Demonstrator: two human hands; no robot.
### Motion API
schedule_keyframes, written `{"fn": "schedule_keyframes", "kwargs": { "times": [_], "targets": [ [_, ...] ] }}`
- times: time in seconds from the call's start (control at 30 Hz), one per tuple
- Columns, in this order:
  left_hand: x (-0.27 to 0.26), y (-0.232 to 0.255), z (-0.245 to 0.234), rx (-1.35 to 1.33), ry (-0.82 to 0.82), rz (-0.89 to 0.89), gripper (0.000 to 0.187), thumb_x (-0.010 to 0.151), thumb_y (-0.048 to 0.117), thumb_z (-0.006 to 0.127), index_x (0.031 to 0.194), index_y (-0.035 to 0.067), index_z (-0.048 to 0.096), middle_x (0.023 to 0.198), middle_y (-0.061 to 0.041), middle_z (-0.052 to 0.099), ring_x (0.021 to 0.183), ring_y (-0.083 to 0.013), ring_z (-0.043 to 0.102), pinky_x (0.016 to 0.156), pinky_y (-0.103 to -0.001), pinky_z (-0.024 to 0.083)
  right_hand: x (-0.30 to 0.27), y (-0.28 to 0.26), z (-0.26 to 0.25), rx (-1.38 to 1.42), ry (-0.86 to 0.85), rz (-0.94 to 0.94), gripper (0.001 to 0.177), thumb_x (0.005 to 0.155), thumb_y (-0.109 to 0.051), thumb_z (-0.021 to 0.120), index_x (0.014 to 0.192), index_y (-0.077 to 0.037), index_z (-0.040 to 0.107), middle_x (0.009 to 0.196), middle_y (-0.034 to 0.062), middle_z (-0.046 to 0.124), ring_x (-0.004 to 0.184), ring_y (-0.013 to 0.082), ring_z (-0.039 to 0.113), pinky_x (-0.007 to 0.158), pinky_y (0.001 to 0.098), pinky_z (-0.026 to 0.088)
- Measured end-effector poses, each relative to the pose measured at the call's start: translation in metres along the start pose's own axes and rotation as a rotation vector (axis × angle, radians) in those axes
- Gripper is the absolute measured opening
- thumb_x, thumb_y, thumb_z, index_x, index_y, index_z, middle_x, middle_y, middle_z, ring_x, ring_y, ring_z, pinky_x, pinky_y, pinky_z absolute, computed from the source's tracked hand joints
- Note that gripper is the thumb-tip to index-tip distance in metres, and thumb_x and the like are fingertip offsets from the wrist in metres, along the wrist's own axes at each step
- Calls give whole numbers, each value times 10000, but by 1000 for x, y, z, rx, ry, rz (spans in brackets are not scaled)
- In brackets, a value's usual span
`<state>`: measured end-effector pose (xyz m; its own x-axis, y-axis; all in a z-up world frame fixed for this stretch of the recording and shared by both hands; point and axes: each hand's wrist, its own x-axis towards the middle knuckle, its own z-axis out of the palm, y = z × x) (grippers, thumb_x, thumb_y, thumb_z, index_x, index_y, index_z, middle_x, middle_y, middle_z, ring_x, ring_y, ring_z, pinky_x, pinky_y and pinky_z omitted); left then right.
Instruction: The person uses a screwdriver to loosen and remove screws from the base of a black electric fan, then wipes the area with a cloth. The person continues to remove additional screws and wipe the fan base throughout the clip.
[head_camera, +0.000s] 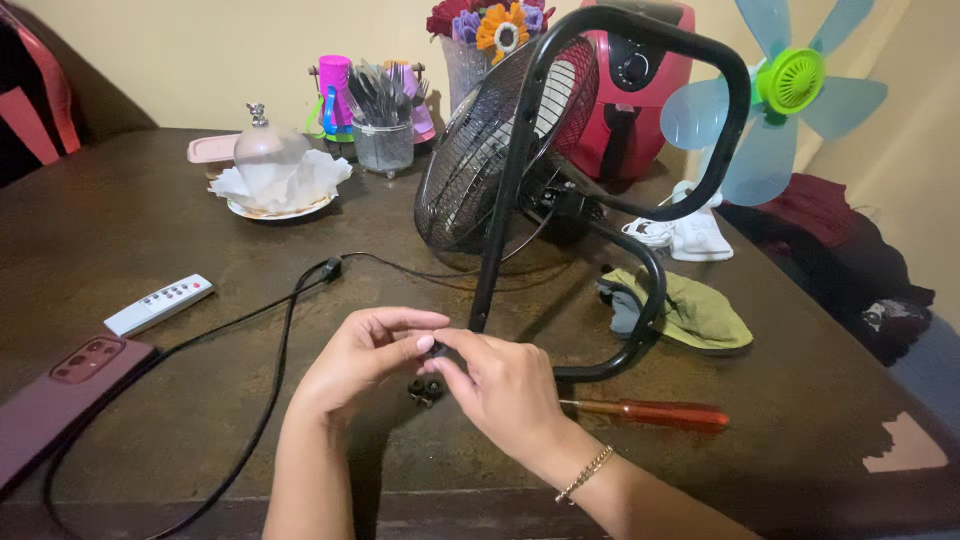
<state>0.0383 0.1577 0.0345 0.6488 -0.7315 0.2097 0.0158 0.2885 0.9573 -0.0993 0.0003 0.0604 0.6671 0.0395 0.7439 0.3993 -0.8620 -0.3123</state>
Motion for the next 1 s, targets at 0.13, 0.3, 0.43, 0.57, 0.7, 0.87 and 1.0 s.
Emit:
{"fn": "schedule_keyframes", "kwargs": {
  "times": [0.13, 0.3, 0.43, 0.57, 0.7, 0.87, 1.0],
  "targets": [
    [6, -11, -2, -170, -20, -13, 339, 869, 59, 729, 1191, -40, 692, 998, -113, 777, 837, -153, 737, 746, -306, 610, 4, -1, -3, -39, 61, -20, 255, 866, -205, 781, 1098, -111, 736, 780, 92, 728, 573, 248, 676, 514, 365, 516],
    [19, -29, -12, -306, 134, 142, 277, 914, 91, 727, 1154, -45, 696, 944, -116, 759, 809, -193, 732, 738, -326, 597, 2, 3, -2, 0, 62, 82, 360, 821, -172, 790, 1160, -69, 722, 667, 98, 647, 503, 216, 626, 485, 360, 503],
    [22, -31, -23, -528, 236, 242, 246, 962, 75, 734, 1175, -35, 679, 993, -157, 745, 849, -202, 717, 788, -329, 569, -13, 8, 6, 8, -118, 85, 168, 875, -172, 774, 1023, -96, 756, 727, 41, 706, 500, 181, 633, 464, 331, 502],
    [15, -31, -22, -573, 175, 270, 311, 887, 50, 720, 1191, -5, 690, 1080, -147, 758, 925, -188, 734, 855, -307, 581, -34, 12, 3, -88, -73, -160, 77, 854, -173, 784, 883, -105, 764, 765, 47, 713, 606, 194, 674, 546, 333, 535],
    [15, -30, -19, -519, 115, 319, 337, 883, 13, 732, 1216, -4, 687, 1143, -153, 730, 990, -201, 715, 902, -315, 579, -39, 49, -43, -5, 155, -38, 66, 870, -127, 711, 885, -121, 776, 860, 25, 781, 634, 97, 725, 548, 263, 583],
    [9, -29, -1, -482, -169, 368, 326, 915, 85, 792, 1202, -39, 700, 1081, -190, 727, 920, -241, 714, 819, -342, 587, -40, 166, -130, -399, 328, 452, 223, 913, -266, 718, 992, -64, 766, 757, 99, 716, 678, 237, 686, 637, 382, 536],
    [6, -12, 40, -335, -281, 311, 340, 885, 151, 816, 1131, -63, 718, 1041, -189, 745, 856, -275, 742, 683, -308, 554, -66, 253, -175, -1131, 157, 401, 712, 698, -690, 782, 1012, -51, 754, 872, 169, 720, 753, 350, 706, 584, 464, 555]
  ]
}}
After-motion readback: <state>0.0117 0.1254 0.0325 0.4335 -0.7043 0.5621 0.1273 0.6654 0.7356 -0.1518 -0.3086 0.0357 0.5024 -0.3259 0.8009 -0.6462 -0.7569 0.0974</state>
